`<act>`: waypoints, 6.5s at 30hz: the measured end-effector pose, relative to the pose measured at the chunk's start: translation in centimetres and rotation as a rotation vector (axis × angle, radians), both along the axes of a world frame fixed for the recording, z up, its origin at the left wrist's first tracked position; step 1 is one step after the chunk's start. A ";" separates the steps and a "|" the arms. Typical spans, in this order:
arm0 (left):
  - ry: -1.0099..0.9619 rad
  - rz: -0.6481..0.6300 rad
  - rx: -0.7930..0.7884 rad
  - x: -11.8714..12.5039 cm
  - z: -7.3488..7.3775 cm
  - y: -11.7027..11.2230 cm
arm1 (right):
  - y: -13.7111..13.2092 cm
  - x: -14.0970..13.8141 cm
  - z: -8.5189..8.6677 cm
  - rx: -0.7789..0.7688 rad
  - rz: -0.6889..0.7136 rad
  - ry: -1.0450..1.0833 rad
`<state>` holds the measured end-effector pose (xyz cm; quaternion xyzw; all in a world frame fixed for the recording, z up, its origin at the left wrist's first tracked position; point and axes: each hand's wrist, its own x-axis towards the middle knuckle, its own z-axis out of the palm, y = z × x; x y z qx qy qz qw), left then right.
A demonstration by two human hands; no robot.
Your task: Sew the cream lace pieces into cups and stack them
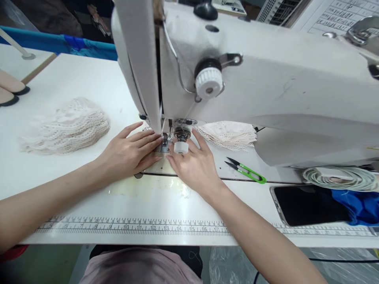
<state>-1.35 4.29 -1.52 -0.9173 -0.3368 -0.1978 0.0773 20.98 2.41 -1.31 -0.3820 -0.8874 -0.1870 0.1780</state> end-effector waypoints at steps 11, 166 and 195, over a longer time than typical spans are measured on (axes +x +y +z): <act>0.105 0.155 0.085 0.1 0.6 -0.9 | 0.4 0.4 0.7 0.023 -0.049 0.024; 0.053 0.124 -0.028 1.0 1.1 -3.4 | -1.3 -1.2 0.2 -0.149 -0.135 -0.029; 0.167 0.025 -0.125 0.5 2.7 -4.5 | -1.0 -0.5 0.4 -0.132 0.079 0.039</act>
